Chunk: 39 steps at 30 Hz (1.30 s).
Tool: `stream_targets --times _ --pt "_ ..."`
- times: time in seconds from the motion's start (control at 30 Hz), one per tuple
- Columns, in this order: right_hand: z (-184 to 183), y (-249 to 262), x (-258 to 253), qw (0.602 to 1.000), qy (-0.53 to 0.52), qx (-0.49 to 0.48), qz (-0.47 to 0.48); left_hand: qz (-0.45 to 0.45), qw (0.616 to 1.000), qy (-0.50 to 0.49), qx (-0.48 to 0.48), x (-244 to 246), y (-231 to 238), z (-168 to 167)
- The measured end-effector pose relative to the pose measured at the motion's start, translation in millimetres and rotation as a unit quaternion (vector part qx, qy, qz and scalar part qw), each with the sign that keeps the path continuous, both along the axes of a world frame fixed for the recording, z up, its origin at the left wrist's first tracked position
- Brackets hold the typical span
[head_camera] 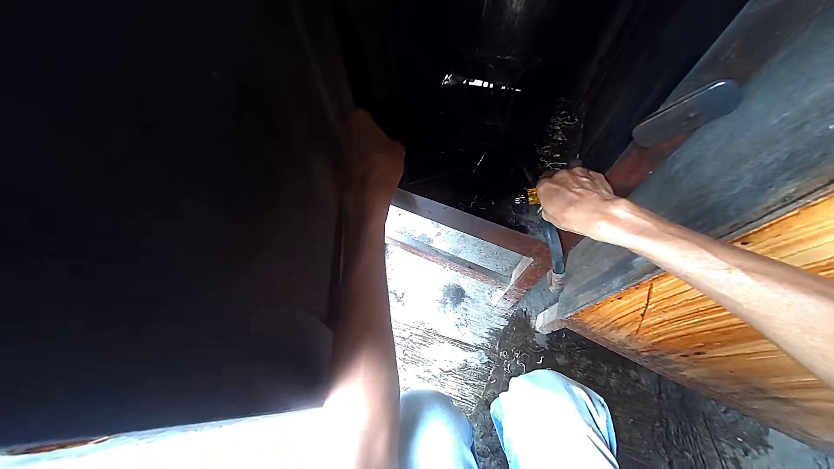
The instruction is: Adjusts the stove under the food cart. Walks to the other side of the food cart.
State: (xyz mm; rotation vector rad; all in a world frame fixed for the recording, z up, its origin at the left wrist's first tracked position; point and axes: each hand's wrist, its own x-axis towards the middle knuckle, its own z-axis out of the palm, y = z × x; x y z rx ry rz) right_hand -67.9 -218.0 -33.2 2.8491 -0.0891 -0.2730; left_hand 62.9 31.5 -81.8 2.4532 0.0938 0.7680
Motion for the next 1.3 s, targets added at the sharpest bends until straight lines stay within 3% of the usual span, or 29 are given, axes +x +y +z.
stream_targets --times 0.17,0.27,0.43,0.5,0.6,0.93,1.13,1.3 --pt "1 1 0 1.0 0.001 -0.012 -0.003 0.024 0.988 0.125 -0.085 14 -25 8" --pt "-3 -1 -5 1.0 -0.027 0.002 0.012 0.019 0.983 0.137 -0.124 26 -29 22" --pt "-9 -8 -5 0.998 -0.05 0.005 0.033 0.007 0.985 0.14 -0.102 28 -40 29" --pt "-3 -1 -4 1.0 -0.024 0.003 0.012 0.008 0.99 0.108 -0.095 10 -46 23" --pt "-1 4 -6 1.0 -0.013 0.005 -0.004 -0.036 0.982 0.155 -0.105 -40 -51 35" --pt "-1 4 2 1.0 0.0 -0.011 -0.013 -0.094 0.98 0.129 -0.12 -117 -43 45" --pt "1 8 -3 1.0 0.002 -0.015 -0.019 -0.185 0.97 0.139 -0.077 -196 -29 38" --pt "0 5 -1 1.0 0.01 -0.02 -0.007 -0.223 0.955 0.192 -0.031 -230 -23 34"
